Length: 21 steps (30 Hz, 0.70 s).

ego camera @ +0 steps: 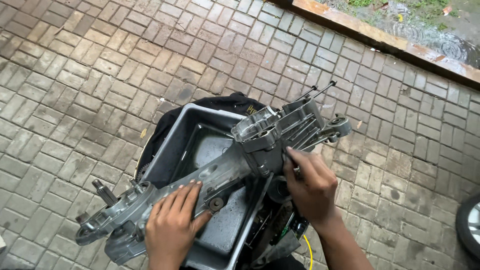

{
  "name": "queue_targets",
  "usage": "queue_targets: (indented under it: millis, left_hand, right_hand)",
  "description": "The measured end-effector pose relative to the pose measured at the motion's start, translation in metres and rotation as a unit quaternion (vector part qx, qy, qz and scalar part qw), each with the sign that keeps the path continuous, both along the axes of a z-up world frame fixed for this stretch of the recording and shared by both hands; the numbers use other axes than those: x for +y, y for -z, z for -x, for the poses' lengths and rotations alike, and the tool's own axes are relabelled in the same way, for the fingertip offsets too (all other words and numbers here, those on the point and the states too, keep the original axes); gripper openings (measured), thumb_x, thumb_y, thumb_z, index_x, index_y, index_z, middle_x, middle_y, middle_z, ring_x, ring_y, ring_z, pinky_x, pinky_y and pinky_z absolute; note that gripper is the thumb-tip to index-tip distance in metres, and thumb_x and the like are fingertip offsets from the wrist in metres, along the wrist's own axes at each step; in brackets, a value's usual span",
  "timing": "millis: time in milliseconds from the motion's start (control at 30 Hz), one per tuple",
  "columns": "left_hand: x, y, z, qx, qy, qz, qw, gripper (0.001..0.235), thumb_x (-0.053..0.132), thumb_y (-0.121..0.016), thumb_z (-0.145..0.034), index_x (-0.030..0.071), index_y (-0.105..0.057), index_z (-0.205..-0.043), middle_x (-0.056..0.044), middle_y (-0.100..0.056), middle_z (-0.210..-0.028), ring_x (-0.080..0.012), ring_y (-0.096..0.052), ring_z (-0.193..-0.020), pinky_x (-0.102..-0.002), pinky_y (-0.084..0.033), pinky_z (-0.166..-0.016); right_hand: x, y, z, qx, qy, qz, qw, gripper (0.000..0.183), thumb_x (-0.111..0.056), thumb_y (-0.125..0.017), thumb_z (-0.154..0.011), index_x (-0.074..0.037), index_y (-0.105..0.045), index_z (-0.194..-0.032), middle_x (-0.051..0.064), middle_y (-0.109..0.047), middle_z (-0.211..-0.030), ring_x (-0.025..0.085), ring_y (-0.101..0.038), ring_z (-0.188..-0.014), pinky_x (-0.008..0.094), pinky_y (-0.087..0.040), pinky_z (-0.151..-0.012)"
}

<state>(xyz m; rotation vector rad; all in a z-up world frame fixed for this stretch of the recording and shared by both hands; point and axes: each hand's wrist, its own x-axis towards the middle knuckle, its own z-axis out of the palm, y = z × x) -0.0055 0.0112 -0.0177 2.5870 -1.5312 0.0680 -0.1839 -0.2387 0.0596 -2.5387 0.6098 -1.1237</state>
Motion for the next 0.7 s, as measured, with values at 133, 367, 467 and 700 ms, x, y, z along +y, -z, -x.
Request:
queue_targets:
  millis: [133, 367, 467, 700]
  left_hand:
    - [-0.005, -0.015, 0.001, -0.014, 0.011, 0.038, 0.999, 0.074, 0.065, -0.067, -0.082, 0.024, -0.059, -0.143, 0.006, -0.068, -0.136, -0.0156, -0.066, -0.119, -0.039, -0.053, -0.096]
    - [-0.007, -0.020, 0.000, -0.022, 0.023, 0.032, 0.999, 0.075, 0.061, -0.071, -0.080, 0.023, -0.059, -0.143, 0.006, -0.069, -0.134, -0.0151, -0.067, -0.115, -0.036, -0.053, -0.093]
    - [-0.008, -0.021, 0.001, -0.023, 0.020, 0.037, 0.999, 0.075, 0.059, -0.073, -0.079, 0.023, -0.059, -0.143, 0.006, -0.068, -0.136, -0.0152, -0.066, -0.116, -0.036, -0.052, -0.094]
    - [-0.006, -0.018, -0.001, -0.024, 0.025, 0.052, 0.998, 0.074, 0.061, -0.071, -0.080, 0.023, -0.059, -0.143, 0.006, -0.069, -0.135, -0.0157, -0.067, -0.116, -0.037, -0.051, -0.095]
  right_hand:
    - [0.002, 0.006, 0.016, 0.036, -0.012, 0.022, 0.999, 0.018, 0.004, -0.078, -0.087, 0.000, -0.072, -0.104, 0.013, -0.073, -0.096, 0.024, -0.071, -0.079, 0.036, -0.057, -0.074]
    - [0.000, -0.002, -0.005, 0.013, -0.007, -0.014, 1.000, 0.017, 0.008, -0.067, -0.094, 0.002, -0.070, -0.110, 0.018, -0.069, -0.104, 0.030, -0.071, -0.091, 0.037, -0.059, -0.081]
    - [0.003, 0.002, 0.003, 0.022, -0.010, -0.039, 0.999, 0.020, 0.011, -0.064, -0.092, 0.004, -0.070, -0.110, 0.019, -0.069, -0.106, 0.030, -0.071, -0.092, 0.036, -0.060, -0.079]
    - [-0.003, -0.006, -0.013, 0.021, -0.029, -0.060, 0.998, 0.019, 0.016, -0.061, -0.090, 0.011, -0.070, -0.106, 0.022, -0.069, -0.099, 0.030, -0.072, -0.085, 0.030, -0.065, -0.075]
